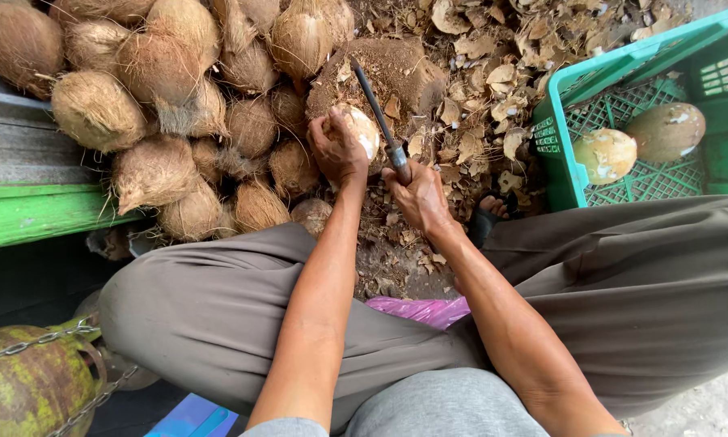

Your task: The person sits on the ground and husks coconuts, striking the outer husk of each coconut with a machete to strip away the fibrous layer. Husked coconuts are placed in a green plastic crate beside them, and discarded husk piles up on the ground.

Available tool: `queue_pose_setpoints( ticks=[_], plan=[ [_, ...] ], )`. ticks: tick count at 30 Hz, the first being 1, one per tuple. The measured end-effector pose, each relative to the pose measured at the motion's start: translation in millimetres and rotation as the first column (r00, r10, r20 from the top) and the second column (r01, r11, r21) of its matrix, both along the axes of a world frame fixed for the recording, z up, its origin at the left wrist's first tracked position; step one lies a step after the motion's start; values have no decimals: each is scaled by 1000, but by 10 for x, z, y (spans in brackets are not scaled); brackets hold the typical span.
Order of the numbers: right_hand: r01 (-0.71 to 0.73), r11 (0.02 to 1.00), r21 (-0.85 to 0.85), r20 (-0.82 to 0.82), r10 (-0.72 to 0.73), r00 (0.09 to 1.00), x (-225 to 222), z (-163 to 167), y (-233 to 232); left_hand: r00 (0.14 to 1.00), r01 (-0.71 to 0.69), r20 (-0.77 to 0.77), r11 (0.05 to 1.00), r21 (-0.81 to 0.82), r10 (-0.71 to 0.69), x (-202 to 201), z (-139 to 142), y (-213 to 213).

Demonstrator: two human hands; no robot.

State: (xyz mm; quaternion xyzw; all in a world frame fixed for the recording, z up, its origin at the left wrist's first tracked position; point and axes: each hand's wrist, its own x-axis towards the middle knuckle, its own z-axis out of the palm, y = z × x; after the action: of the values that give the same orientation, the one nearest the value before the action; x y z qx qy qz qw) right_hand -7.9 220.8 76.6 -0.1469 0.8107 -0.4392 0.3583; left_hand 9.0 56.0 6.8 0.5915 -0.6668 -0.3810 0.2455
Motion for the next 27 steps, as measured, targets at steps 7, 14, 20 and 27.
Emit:
queue_pose_setpoints(
  ticks=[7, 14, 20, 27],
  plan=[
    [-56, 975, 216, 320, -17, 947, -132, -127, 46, 999, 23, -24, 996, -86, -25, 29, -83, -90],
    [50, 999, 23, 214, -53, 975, -194, 111, -23, 995, 80, -55, 986, -144, -89, 42, -97, -119],
    [130, 991, 26, 183, -133, 974, -432, 170, 18, 929, 240, -293, 971, 13, -226, 46, -12, -270],
    [53, 990, 132, 93, -66, 993, -307, -58, 169, 948, 317, 8, 941, -121, -318, 38, -23, -407]
  ],
)
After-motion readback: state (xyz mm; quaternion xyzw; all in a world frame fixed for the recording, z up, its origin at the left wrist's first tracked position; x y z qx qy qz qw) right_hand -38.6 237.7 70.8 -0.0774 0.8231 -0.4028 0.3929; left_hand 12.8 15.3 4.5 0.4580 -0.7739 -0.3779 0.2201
